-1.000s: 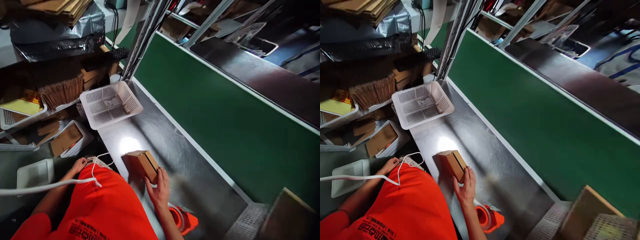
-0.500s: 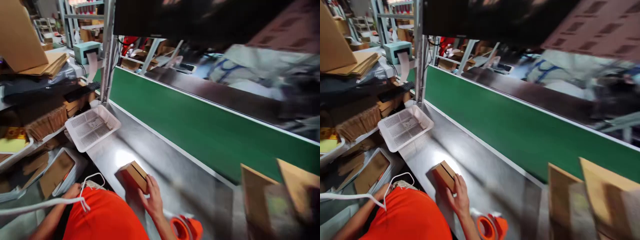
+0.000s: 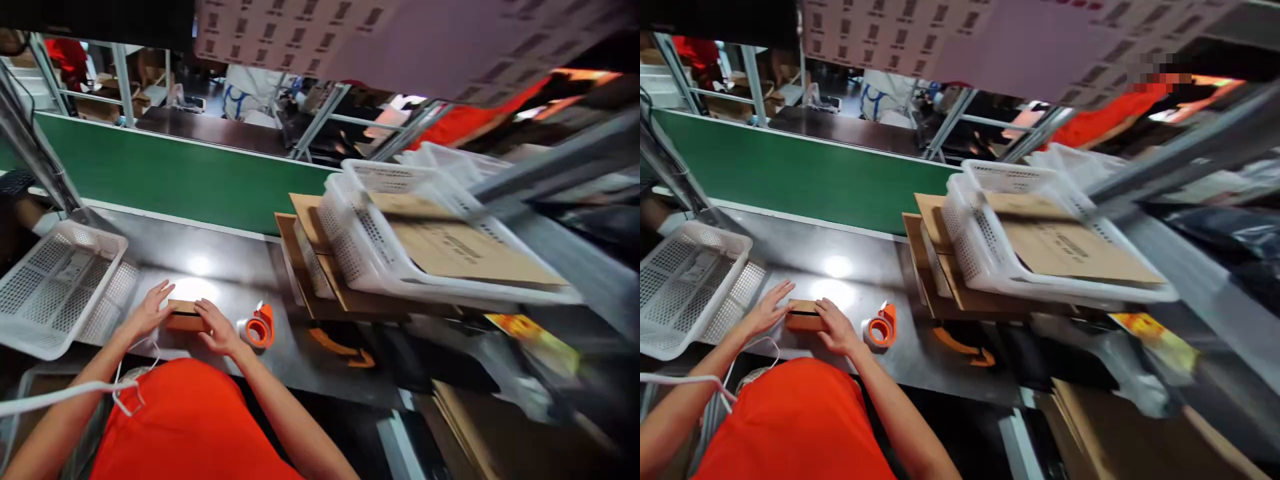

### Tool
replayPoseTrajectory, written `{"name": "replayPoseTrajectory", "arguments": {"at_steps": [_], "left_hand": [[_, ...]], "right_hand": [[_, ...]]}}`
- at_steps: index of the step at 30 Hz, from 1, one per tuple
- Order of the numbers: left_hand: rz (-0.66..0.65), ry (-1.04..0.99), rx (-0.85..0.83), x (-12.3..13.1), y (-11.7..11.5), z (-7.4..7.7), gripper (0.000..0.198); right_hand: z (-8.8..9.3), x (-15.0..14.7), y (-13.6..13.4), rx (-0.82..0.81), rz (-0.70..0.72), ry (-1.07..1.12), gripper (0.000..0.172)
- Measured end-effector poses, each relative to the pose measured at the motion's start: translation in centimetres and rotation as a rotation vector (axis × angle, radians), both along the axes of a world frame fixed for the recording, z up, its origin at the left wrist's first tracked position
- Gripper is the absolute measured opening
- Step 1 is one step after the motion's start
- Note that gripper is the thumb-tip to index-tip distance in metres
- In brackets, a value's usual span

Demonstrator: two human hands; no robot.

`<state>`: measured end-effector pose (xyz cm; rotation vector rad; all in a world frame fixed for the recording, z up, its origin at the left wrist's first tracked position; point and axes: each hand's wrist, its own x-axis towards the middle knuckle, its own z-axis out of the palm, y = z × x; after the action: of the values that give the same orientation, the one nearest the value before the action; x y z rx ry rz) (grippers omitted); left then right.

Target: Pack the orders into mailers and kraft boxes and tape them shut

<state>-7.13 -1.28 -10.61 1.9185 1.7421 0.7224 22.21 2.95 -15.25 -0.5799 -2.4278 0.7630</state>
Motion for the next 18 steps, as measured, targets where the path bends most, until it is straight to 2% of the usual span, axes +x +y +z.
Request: {"name": "replayPoseTrajectory", "arguments": {"at_steps": [2, 4, 5, 8, 9, 10, 13, 15, 18], "left_hand": [[-0.112, 0.145, -0.042, 3.1, 1.4, -0.8, 0.059], [-0.156, 0.253, -0.011, 4.9, 1.4, -2.2, 0.053], [-0.168, 0.276, 0.03, 5.2, 1.2, -2.9, 0.049], [-0.236, 0.233, 0.207, 4.6, 0.6, -4.6, 0.043], [-0.274, 0.2, 0.261, 4.2, 0.5, -4.8, 0.041], [-0.313, 0.167, 0.297, 3.9, 0.5, -5.0, 0.04], [-0.38, 0.112, 0.275, 3.7, 0.5, -4.6, 0.037], [-0.334, 0.117, 0.192, 3.9, 0.1, -4.1, 0.036], [-0.252, 0.113, 0.085, 4.0, -0.9, -3.4, 0.04]], "right_hand": [[-0.1, -0.1, -0.6, -0.014, -0.032, -0.016, 0.08], [-0.4, 0.7, -1.0, -0.068, -0.178, -0.034, 0.079], [-0.6, 1.7, -1.0, -0.119, -0.34, -0.038, 0.076], [-0.9, 6.0, -0.5, -0.318, -1.023, -0.039, 0.067], [-1.0, 7.7, -0.3, -0.383, -1.191, -0.052, 0.065], [-1.1, 9.2, 0.0, -0.446, -1.295, -0.07, 0.062], [-1.4, 12.3, 0.5, -0.604, -1.34, -0.121, 0.042], [-1.5, 12.8, 0.6, -0.665, -1.352, -0.132, 0.03], [-0.9, 12.1, 0.1, -0.691, -1.348, -0.096, 0.032]]}}
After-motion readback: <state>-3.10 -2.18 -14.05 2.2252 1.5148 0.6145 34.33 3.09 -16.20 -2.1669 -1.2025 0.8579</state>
